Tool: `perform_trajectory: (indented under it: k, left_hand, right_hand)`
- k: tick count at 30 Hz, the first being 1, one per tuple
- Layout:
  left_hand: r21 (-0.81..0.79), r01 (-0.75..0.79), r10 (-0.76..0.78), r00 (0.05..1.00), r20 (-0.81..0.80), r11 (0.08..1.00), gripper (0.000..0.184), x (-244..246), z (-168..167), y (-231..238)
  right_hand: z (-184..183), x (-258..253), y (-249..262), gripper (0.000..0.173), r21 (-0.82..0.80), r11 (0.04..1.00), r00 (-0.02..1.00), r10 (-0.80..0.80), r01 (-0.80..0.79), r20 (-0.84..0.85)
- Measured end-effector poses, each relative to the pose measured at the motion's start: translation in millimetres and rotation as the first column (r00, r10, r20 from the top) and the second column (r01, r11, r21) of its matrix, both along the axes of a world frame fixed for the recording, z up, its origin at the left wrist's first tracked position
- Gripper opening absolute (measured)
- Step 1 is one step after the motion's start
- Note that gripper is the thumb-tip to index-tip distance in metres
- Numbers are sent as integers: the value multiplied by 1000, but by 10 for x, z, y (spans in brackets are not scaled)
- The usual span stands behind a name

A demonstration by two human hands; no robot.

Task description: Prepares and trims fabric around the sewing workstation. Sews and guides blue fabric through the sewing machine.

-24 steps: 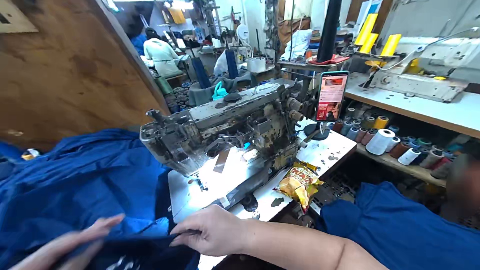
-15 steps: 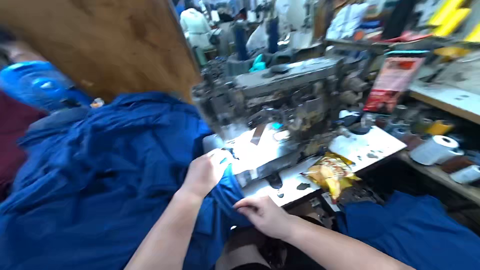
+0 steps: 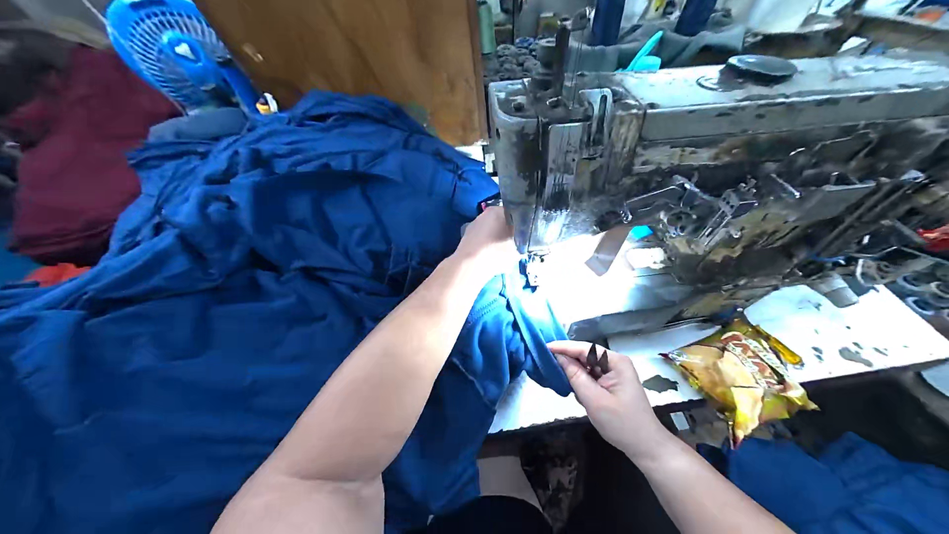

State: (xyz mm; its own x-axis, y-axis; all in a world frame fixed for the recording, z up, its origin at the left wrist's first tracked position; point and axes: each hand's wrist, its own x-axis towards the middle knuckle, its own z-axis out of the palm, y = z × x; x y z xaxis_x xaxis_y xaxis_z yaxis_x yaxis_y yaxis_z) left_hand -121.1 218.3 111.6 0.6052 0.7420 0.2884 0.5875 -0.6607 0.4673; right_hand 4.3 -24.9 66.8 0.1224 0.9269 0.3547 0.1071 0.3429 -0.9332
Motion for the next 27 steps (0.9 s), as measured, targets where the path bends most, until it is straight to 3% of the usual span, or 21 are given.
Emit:
perform_trajectory:
  k: [2, 5, 10, 16, 19, 23, 25, 27]
  left_hand:
    - [-52, 0, 0, 1000, 4, 999, 26, 28, 16, 28]
    - [6, -4, 4, 1000, 3, 1000, 25, 5, 20, -43]
    - [74, 40, -29, 989, -144, 996, 22, -23, 431, -455]
    - [-59, -19, 10, 990, -142, 998, 23, -7, 502, -453]
    - [-79, -16, 5, 991, -136, 997, 25, 0, 495, -331]
    - [63, 66, -64, 998, -21, 996, 26, 19, 114, 246]
    - [88, 54, -49, 997, -56, 995, 23, -19, 243, 174]
    - [95, 43, -22, 976, -215, 995, 29, -140, 554, -258]
  right_hand:
    - [-9, -19, -5, 21, 13, 1000, 1000, -14, 14, 9]
    - [-17, -37, -53, 21, 21, 1000, 1000, -17, 17, 21]
    - [-4, -64, -127, 20, 25, 1000, 999, -13, 12, 48]
    - [-54, -93, -58, 20, 23, 1000, 999, -15, 15, 31]
    - [-58, -93, 105, 22, 32, 998, 997, -61, 59, 54]
    - [-13, -77, 286, 22, 47, 995, 993, -96, 93, 75]
    - [8, -86, 285, 22, 28, 995, 993, -98, 97, 60]
    - [24, -86, 225, 23, -19, 996, 996, -83, 84, 31]
